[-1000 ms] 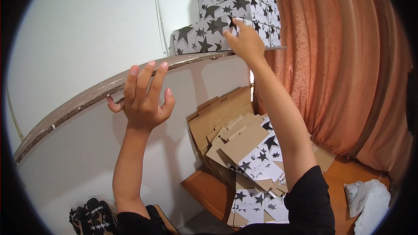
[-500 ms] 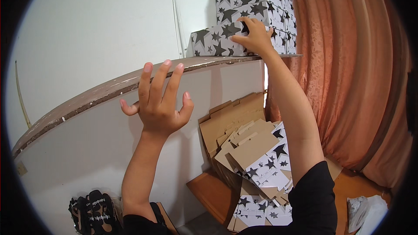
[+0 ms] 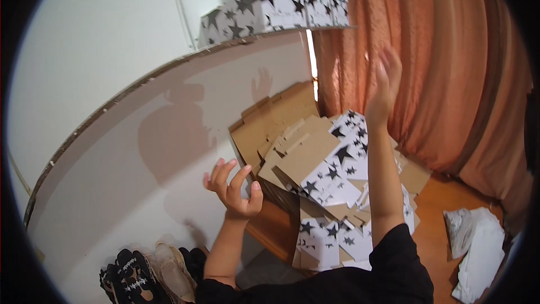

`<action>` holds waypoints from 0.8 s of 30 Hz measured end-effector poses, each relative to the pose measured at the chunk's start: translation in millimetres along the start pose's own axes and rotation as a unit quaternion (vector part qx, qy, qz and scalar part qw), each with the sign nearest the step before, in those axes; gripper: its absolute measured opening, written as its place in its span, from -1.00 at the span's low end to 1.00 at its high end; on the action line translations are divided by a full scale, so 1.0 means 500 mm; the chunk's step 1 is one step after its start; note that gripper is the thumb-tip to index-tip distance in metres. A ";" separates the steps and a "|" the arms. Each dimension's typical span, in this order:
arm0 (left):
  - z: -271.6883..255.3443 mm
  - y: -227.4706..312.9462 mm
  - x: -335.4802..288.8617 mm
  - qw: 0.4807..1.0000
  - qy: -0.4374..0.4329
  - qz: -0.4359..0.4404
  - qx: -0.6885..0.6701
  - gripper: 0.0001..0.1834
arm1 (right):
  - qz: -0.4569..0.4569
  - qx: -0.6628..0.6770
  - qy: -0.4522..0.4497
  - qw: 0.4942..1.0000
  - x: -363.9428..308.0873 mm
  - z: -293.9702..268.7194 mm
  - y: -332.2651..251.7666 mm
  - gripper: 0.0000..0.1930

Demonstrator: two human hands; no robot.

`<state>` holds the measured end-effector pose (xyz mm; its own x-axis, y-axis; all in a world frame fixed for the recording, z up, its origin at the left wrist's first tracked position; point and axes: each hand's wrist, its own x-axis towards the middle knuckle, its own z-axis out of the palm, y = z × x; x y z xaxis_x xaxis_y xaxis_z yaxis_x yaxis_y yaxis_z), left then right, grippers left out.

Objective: Assembling cardboard shoe boxes and placing tissue paper inside.

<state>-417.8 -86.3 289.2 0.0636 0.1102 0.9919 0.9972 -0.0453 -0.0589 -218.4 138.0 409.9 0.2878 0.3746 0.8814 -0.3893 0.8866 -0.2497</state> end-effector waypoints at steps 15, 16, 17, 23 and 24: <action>0.174 0.192 -0.430 0.891 -0.427 -0.111 -0.110 -0.40 | 0.409 -0.399 -0.073 0.818 -0.719 -0.493 -0.104 -0.72; 0.189 0.200 -0.430 0.890 -0.426 -0.112 -0.115 -0.40 | 0.413 -0.395 -0.078 0.817 -0.722 -0.484 -0.118 -0.73; 0.207 0.206 -0.424 0.886 -0.449 -0.039 -0.113 -0.40 | 0.424 -0.392 -0.089 0.812 -0.720 -0.478 -0.129 -0.72; 0.253 0.197 -0.423 0.844 -0.500 0.119 -0.154 -0.46 | 0.442 -0.365 -0.068 0.817 -0.708 -0.497 -0.186 -0.75; 0.251 0.193 -0.426 0.844 -0.498 0.122 -0.157 -0.46 | 0.440 -0.368 -0.064 0.817 -0.712 -0.507 -0.197 -0.75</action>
<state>-330.0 10.6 58.2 0.4232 0.8322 0.3582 0.8999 -0.4320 -0.0596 -60.6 -13.7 19.2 0.0674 0.9646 0.2549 0.2481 0.2313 -0.9407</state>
